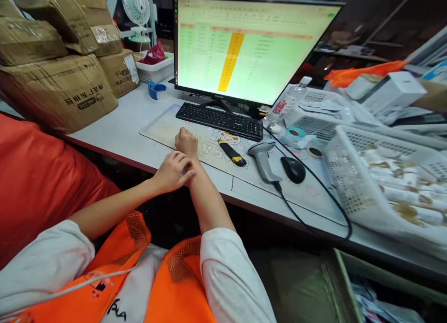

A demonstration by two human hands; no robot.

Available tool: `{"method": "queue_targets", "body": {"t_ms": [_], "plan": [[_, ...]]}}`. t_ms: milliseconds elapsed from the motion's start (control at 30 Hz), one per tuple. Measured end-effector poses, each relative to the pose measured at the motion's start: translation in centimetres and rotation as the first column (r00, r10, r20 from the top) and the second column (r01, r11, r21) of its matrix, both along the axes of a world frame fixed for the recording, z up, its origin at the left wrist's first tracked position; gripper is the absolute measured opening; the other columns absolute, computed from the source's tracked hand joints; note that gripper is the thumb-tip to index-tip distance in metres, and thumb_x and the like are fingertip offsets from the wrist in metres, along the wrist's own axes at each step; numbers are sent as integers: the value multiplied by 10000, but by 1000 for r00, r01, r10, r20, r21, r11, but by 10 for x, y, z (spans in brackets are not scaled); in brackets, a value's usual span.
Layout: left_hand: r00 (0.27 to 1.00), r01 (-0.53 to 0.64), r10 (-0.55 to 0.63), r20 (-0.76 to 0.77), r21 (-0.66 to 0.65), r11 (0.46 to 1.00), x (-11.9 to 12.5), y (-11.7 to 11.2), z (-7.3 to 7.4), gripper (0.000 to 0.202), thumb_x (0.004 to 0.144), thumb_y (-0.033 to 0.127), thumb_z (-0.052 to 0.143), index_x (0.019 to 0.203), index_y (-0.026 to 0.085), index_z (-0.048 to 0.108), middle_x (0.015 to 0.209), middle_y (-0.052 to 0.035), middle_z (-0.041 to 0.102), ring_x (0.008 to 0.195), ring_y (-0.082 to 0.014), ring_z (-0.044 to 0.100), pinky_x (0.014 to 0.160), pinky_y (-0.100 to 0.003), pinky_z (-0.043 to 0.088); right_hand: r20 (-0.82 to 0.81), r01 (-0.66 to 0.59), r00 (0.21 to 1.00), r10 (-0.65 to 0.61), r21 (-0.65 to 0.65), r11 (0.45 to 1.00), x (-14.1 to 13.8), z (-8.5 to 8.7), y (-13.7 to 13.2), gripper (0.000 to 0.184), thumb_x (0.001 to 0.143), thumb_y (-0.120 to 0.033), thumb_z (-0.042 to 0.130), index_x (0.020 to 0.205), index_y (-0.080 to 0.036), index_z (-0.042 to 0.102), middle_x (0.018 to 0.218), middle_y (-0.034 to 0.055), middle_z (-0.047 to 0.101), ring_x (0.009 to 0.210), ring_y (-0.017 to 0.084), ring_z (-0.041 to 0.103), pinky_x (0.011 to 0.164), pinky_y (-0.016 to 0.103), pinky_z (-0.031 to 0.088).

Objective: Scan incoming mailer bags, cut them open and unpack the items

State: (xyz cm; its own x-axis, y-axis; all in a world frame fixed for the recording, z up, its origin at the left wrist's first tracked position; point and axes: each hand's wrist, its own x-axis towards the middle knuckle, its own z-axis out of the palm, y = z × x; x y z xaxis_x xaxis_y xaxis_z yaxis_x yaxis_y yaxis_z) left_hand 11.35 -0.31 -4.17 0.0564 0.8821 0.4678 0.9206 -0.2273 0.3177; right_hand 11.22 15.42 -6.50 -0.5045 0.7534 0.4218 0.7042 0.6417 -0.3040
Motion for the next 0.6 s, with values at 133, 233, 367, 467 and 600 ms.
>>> {"method": "queue_targets", "body": {"t_ms": [133, 233, 367, 467, 600], "plan": [[985, 170, -169, 27, -13, 985, 47, -14, 12, 342, 998, 436, 524, 1038, 127, 665, 1122, -131, 655, 1101, -292, 518, 1019, -455, 434, -13, -18, 1000, 18, -14, 1000, 7, -1, 3, 318, 1032, -214, 330, 1170, -139, 607, 1067, 120, 705, 870, 212, 605, 727, 298, 345], [952, 305, -303, 38, -52, 951, 60, -25, 23, 385, 984, 497, 541, 1036, 140, 675, 1113, -120, 667, 1093, -279, 533, 1011, -433, 440, -13, -39, 999, 39, -22, 999, 6, -1, 2, 318, 1031, -219, 331, 1165, -135, 607, 1050, 117, 703, 855, 211, 599, 721, 299, 338], [991, 132, -133, -19, -16, 991, 18, 0, 17, 331, 980, 465, 559, 1023, 164, 690, 1168, -118, 681, 1191, -326, 504, 1038, -507, 385, 9, -51, 999, 51, -41, 998, 3, -2, 1, 315, 1030, -207, 326, 1177, -140, 596, 1062, 114, 699, 842, 201, 587, 714, 299, 329], [1000, 13, -13, -3, 5, 1000, -8, 17, 5, 315, 970, 453, 567, 1025, 166, 684, 1146, -114, 684, 1192, -327, 497, 1025, -502, 383, 30, -64, 997, 66, -62, 996, 3, -1, 1, 308, 1021, -187, 331, 1180, -144, 590, 1052, 109, 699, 825, 195, 580, 707, 300, 327], [985, 157, -157, 70, 15, 988, 17, -13, 1, 385, 949, 517, 555, 1032, 158, 667, 1161, -132, 673, 1205, -322, 501, 1029, -484, 387, 22, -71, 997, 73, -65, 995, 4, -1, 1, 329, 1024, -199, 315, 1201, -138, 585, 1060, 123, 699, 835, 206, 588, 717, 303, 336]]}}
